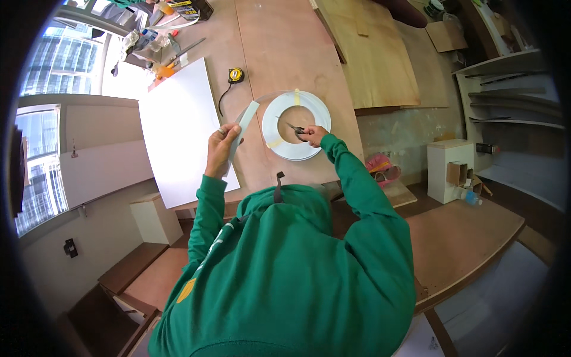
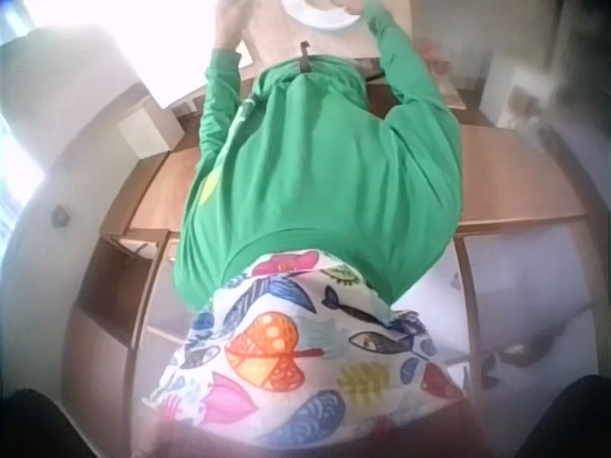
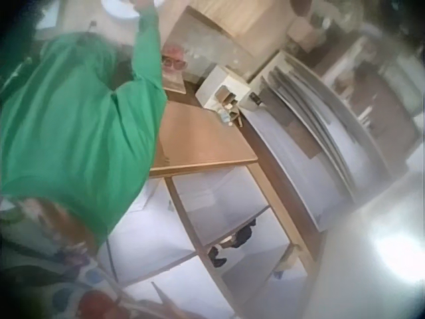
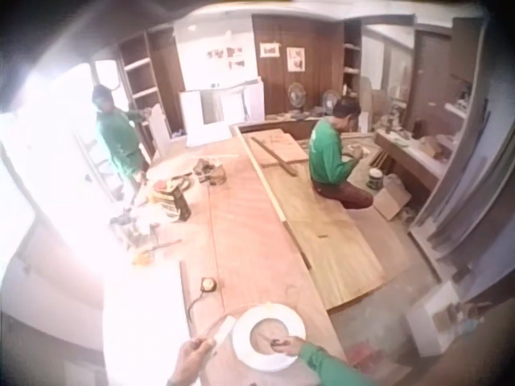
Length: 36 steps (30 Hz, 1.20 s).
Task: The person applies a liquid sealant from a bottle to the interior joints of a wooden cabinet using a small block and then applies white edge banding to the side of a wooden board using scissors.
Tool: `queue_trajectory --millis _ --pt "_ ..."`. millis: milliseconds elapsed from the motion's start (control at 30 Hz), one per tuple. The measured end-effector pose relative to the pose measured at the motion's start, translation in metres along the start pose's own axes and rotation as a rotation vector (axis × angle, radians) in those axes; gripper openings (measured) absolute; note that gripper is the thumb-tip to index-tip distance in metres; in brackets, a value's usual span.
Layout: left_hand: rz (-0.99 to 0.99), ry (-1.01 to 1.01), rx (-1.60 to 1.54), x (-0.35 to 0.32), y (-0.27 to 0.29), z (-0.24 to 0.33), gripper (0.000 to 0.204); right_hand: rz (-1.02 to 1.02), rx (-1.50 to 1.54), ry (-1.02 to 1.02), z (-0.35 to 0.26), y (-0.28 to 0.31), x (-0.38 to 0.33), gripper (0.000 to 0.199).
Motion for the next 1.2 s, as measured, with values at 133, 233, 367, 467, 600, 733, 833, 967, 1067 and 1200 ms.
queue_trajectory --millis 133,233,367,467,600,733,833,967,1067,1200 --pt "-0.061 0.017 -0.003 0.011 0.007 -0.006 0.030 -0.266 0.291 0.118 -0.055 -0.034 -0.093 0.033" --pt "-0.105 0.016 0.006 0.017 0.011 -0.004 0.030 -0.341 0.271 0.143 -0.070 -0.047 -0.126 0.034" --pt "-0.177 -0.007 0.016 0.018 0.012 0.009 0.029 -0.344 0.229 0.227 -0.079 -0.073 -0.140 0.031" --pt "-0.200 -0.037 0.036 0.012 0.015 0.015 0.027 -0.355 0.160 0.262 -0.101 -0.087 -0.156 0.030" --pt "-0.216 -0.071 0.032 0.003 0.019 0.021 0.025 -0.336 0.166 0.265 -0.119 -0.103 -0.166 0.029" --pt "-0.226 -0.094 0.051 -0.001 0.028 0.023 0.023 -0.309 0.142 0.262 -0.126 -0.112 -0.173 0.028" --pt "-0.243 -0.098 0.074 -0.005 0.032 0.024 0.024 -0.296 0.118 0.277 -0.127 -0.115 -0.177 0.028" --pt "-0.254 -0.124 0.063 -0.011 0.033 0.029 0.026 -0.263 0.088 0.293 -0.127 -0.116 -0.181 0.029" --pt "-0.273 -0.130 0.028 -0.014 0.031 0.027 0.027 -0.254 0.092 0.288 -0.122 -0.116 -0.181 0.030" --pt "-0.284 -0.152 0.001 -0.017 0.029 0.023 0.027 -0.269 0.060 0.310 -0.121 -0.112 -0.183 0.025"
Point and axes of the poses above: each hand's wrist, its own x-axis towards the middle knuckle, its own y-axis out of the back of the hand, z = x × y, the point moved 2 cm from there along x, towards the middle knuckle, and after that the axes turned 12 degrees about -y, right-handed, at the moved point
